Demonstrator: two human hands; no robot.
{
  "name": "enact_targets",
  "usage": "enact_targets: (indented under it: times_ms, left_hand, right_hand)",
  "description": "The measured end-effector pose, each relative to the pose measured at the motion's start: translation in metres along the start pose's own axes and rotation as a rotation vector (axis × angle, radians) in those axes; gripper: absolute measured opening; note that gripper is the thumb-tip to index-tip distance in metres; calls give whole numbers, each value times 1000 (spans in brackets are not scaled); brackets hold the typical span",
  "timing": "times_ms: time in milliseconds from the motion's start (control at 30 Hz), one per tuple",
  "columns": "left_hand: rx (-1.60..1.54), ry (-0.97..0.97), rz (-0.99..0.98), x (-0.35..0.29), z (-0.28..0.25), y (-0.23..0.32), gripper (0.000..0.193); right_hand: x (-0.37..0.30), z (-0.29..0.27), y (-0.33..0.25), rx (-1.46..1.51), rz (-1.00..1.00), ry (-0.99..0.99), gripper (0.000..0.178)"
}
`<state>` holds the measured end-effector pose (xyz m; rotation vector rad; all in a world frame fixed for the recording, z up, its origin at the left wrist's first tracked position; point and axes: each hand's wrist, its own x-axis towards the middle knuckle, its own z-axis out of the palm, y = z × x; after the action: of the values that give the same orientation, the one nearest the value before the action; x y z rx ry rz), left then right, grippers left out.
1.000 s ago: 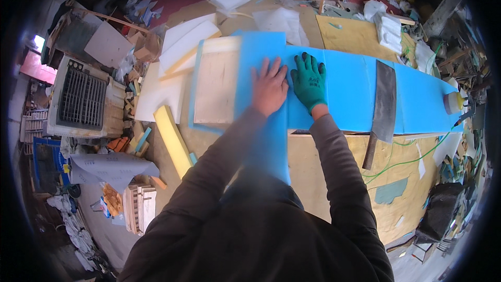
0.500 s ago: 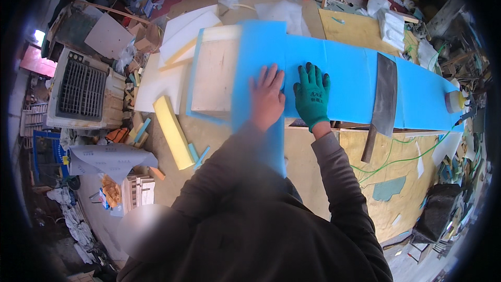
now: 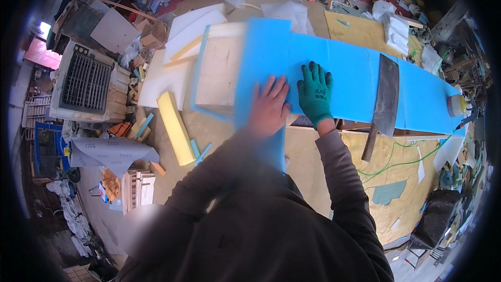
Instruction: The person cuts a large blue foam sheet into smaller rectangular pieces using a hand saw. They repeatedly position the sheet, saw along marked lines, and separate the cut pieces on a workbench.
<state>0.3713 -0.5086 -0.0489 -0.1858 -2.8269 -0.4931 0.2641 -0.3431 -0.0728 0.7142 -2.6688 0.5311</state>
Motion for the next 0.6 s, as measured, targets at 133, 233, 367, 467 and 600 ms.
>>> enact_targets:
  times_ms: [133, 233, 367, 467, 600]
  left_hand:
    - [-88, 46, -30, -22, -4, 13, 60]
    - [-91, 62, -67, -26, -5, 19, 62]
    - [-26, 29, -52, -28, -8, 18, 66]
    - [7, 14, -47, -28, -10, 18, 67]
    - [-20, 24, -17, -35, -11, 20, 67]
  right_hand:
    - [-23, -8, -13, -11, -25, -21, 58]
    - [-30, -12, -16, -47, -75, -19, 59]
    - [-31, -14, -15, -4, -65, -21, 60]
    - [-31, -13, -15, -1, -65, -27, 61]
    - [-32, -12, -14, 17, -60, -37, 62]
